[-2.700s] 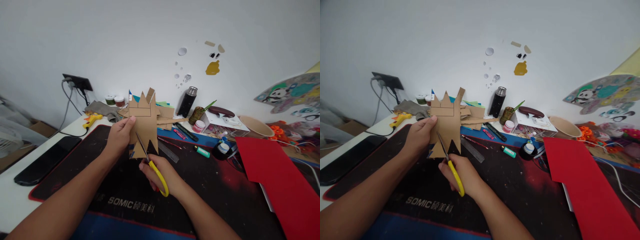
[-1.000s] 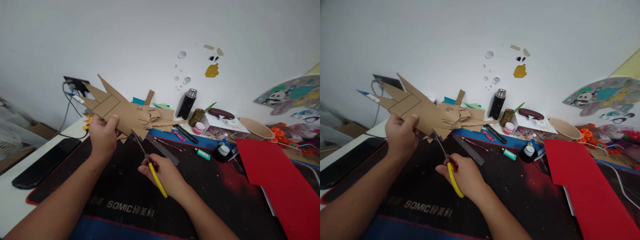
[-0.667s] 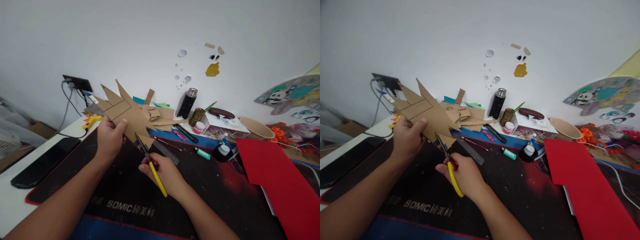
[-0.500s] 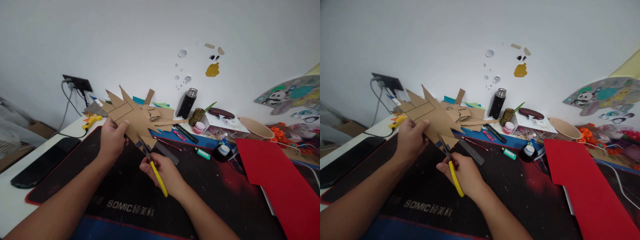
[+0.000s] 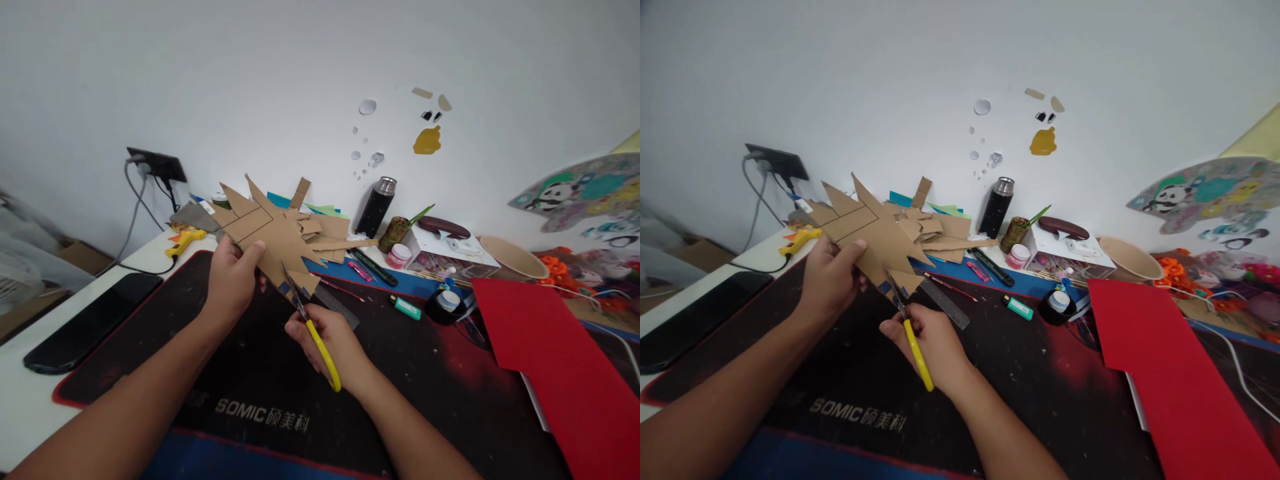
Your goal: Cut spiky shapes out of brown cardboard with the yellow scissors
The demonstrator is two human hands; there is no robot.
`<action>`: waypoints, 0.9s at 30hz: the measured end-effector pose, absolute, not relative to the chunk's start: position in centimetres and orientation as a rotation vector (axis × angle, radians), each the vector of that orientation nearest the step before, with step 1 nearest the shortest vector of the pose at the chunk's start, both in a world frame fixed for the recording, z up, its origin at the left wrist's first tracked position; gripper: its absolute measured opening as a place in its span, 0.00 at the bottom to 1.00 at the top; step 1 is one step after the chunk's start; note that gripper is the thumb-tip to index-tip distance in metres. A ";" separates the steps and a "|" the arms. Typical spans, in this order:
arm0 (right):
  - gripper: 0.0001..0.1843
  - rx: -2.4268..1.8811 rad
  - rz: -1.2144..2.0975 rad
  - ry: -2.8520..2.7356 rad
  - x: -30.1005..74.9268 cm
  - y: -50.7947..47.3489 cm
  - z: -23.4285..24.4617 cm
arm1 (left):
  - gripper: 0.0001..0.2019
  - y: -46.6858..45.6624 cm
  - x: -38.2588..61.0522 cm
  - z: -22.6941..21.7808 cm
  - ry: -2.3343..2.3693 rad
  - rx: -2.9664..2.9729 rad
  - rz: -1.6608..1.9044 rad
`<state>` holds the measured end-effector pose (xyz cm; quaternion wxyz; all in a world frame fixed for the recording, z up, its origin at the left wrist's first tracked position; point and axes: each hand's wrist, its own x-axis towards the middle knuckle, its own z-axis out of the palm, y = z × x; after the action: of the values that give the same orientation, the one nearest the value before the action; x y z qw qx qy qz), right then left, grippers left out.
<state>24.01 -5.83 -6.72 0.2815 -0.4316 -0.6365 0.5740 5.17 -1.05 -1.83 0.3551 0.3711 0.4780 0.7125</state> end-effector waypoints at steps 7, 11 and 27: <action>0.22 -1.155 1.517 -1.708 24.0 -5.9 -6.9 | 0.09 -1.1 5.4 -2.3 1.212 1.019 1.845; 0.19 -1.175 1.469 -1.728 23.9 -5.9 -6.7 | 0.09 -1.2 5.5 -2.2 1.244 1.035 1.869; 0.11 -1.271 1.157 -1.916 23.2 -6.2 -5.8 | 0.08 -1.4 6.1 -1.7 1.391 1.099 1.833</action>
<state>23.16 -6.23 -5.82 0.2803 -0.4739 -0.7146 0.4316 6.06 -1.38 -1.73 0.2915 0.4124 0.5217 0.6876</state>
